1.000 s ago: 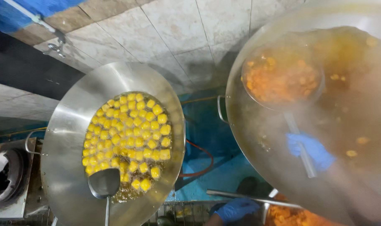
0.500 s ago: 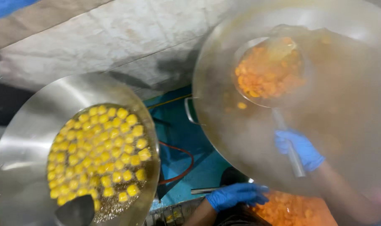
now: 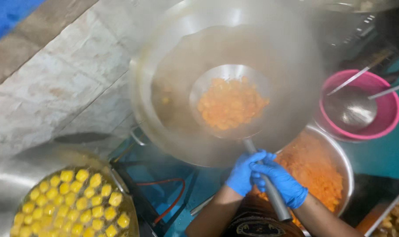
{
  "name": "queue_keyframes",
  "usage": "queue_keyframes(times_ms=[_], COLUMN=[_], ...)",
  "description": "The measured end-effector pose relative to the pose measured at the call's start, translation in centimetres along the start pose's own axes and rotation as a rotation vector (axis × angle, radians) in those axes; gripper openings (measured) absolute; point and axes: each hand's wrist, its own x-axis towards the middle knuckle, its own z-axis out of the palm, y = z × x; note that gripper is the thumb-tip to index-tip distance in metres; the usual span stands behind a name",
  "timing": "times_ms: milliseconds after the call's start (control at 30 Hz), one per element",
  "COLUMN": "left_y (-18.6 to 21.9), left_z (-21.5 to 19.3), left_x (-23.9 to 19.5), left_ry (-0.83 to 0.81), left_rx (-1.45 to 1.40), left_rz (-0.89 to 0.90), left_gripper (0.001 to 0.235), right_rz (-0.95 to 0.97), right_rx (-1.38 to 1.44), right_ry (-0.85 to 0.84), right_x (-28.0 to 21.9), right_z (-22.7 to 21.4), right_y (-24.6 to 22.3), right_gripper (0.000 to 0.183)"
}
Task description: The person uses a large perforated ladle to scoop orange-colored food from a steaming pot and transfers it into a metal bowl. The person also stirs yellow round items frying in a separate wok. The person wears blue gloves and a black apron.
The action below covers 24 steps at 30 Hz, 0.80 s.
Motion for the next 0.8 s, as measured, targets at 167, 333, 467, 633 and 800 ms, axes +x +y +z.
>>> queue_keyframes(times_ms=[167, 333, 467, 633, 800], left_y=[-0.4, 6.7, 12.9, 19.9, 21.3], left_z=[0.9, 5.3, 10.8, 16.3, 17.3], left_x=[-0.2, -2.0, -3.7, -7.9, -10.1], left_ry=[-0.007, 0.119, -0.112, -0.195, -0.257], left_rx=[0.138, -0.044, -0.305, -0.129, 0.089], left_rz=[0.086, 0.073, 0.170, 0.208, 0.396], left_gripper=[0.032, 0.014, 0.021, 0.023, 0.024], right_rz=[-0.034, -0.057, 0.016, 0.077, 0.215], right_rx=[0.056, -0.250, -0.300, -0.388, -0.458], right_ry=[0.010, 0.063, 0.309, 0.539, 0.702], right_x=[-2.6, -5.9, -6.2, -6.8, -9.6], right_z=[-1.9, -9.9, -18.6, -27.5, -29.4], right_y=[1.6, 5.0, 12.4, 20.7, 23.7], right_gripper=[0.029, 0.037, 0.038, 0.039, 0.037])
